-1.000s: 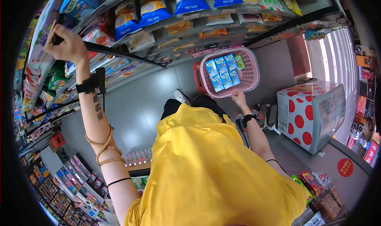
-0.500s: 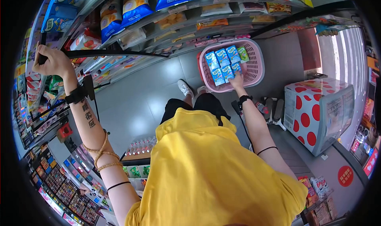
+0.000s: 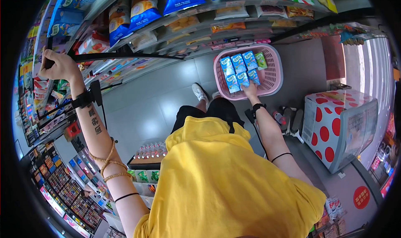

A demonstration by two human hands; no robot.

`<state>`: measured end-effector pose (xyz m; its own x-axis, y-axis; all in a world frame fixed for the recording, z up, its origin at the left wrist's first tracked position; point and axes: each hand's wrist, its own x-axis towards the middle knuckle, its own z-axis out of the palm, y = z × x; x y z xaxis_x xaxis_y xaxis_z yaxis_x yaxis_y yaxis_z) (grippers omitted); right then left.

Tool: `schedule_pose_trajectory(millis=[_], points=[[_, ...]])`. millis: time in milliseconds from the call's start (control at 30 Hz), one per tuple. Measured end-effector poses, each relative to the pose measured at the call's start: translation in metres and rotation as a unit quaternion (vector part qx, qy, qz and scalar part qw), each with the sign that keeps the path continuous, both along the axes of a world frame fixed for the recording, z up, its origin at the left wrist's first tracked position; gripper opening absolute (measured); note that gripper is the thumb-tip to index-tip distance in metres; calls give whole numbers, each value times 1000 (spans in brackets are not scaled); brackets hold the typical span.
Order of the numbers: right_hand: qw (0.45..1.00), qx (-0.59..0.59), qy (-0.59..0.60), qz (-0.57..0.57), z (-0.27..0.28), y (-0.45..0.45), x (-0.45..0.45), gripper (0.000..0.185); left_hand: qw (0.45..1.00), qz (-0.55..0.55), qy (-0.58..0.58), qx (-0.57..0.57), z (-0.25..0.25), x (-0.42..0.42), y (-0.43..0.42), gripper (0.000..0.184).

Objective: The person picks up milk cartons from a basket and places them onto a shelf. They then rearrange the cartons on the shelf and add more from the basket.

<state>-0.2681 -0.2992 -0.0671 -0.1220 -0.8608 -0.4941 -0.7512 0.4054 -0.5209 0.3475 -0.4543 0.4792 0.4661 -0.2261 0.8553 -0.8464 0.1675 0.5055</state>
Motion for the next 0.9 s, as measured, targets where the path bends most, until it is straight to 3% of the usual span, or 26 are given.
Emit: schedule_pose_trajectory(millis=[333, 567, 667, 900], points=[[998, -14, 62, 13, -13, -6, 0, 58, 1000, 17, -17, -4, 3, -15, -1, 30], [997, 25, -7, -67, -8, -10, -20, 54, 997, -17, -45, -63, -2, 3, -6, 32], [995, 44, -36, -85, -41, -7, -38, 54, 997, -39, 0, -71, -2, -6, -5, 33], [994, 43, 25, -96, -10, -9, -21, 53, 990, -35, -85, -105, -1, -1, -7, 30]])
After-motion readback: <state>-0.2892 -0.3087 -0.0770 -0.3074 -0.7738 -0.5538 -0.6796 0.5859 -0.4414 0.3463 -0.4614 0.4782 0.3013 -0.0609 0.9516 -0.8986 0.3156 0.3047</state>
